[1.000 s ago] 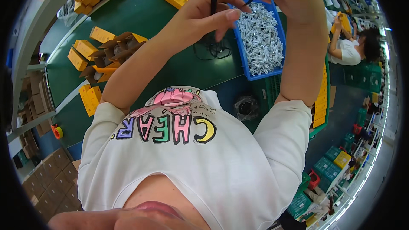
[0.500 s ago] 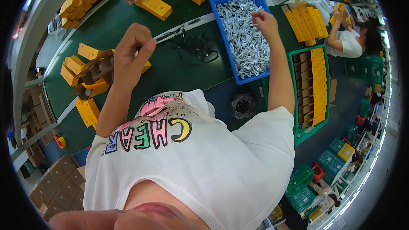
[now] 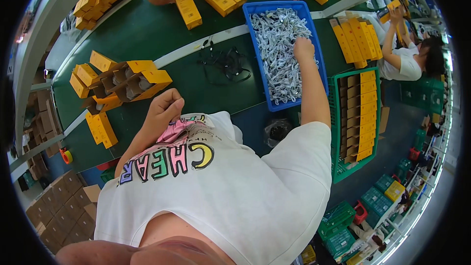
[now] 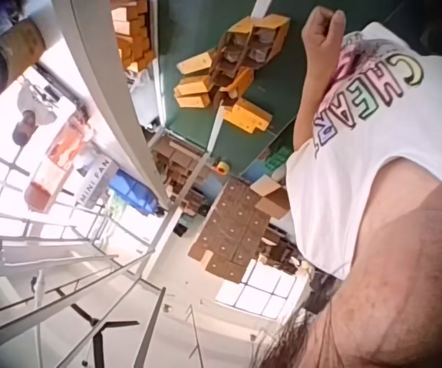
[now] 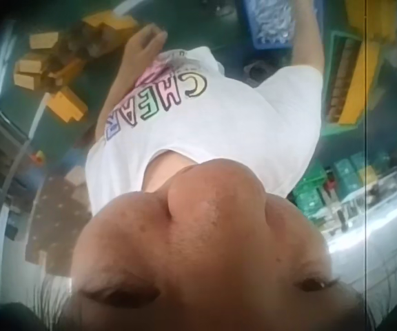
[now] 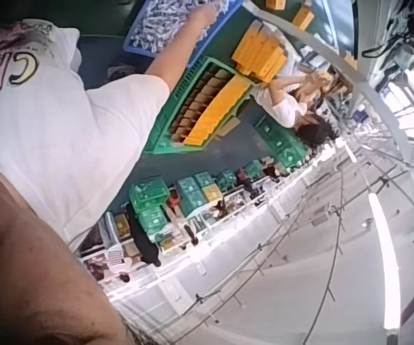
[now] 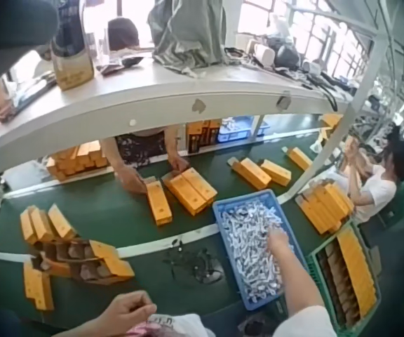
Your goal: The person pairs USB cables with lanyards, inserts them into product boxes, and closes the boxes. The person then retrieves a bundle of lanyards and cuts the binding bands using scissors.
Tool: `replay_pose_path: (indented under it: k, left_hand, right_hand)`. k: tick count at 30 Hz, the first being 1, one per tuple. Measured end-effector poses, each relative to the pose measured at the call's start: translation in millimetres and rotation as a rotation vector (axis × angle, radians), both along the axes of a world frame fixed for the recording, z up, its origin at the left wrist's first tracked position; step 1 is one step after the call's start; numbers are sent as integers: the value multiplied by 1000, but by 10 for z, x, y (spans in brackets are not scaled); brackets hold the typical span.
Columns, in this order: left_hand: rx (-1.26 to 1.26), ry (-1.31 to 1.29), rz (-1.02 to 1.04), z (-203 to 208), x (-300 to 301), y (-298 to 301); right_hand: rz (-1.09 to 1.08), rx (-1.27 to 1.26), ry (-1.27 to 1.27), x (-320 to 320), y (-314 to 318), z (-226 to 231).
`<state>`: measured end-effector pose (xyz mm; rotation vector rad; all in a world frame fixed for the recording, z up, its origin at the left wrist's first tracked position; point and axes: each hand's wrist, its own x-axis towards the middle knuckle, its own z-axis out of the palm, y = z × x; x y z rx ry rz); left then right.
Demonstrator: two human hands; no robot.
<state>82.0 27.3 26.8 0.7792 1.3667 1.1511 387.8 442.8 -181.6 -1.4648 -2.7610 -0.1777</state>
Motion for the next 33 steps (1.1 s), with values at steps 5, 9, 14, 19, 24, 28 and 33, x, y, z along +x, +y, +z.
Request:
replay_pose_path:
  k: [5,9,14,19,24,28,33]
  left_hand:
    - [41,104,-50,20,99,-58]
    - [88,187,-30,90,83,-132]
    - [146,305,-104,152,-1,-164]
    - [140,329,-63,120,-5,-290]
    - [122,309,-39,94,-32,-402]
    - [105,313,-51,20,-46,-507]
    - [105,291,-53,-15,-100,-548]
  right_hand:
    - [-26,-50,41,110,-200,88]
    - [-283,-227,508,12,-277,350]
    - [-291,-347,825,297,-128,-128]
    - [-377,-697,1082,206,-431,-167]
    - [-339,-482,803,234,-710,-336]
    - [-515,-954,794,253,-814,-299]
    - [-415,-568,919,159,-1015,-286]
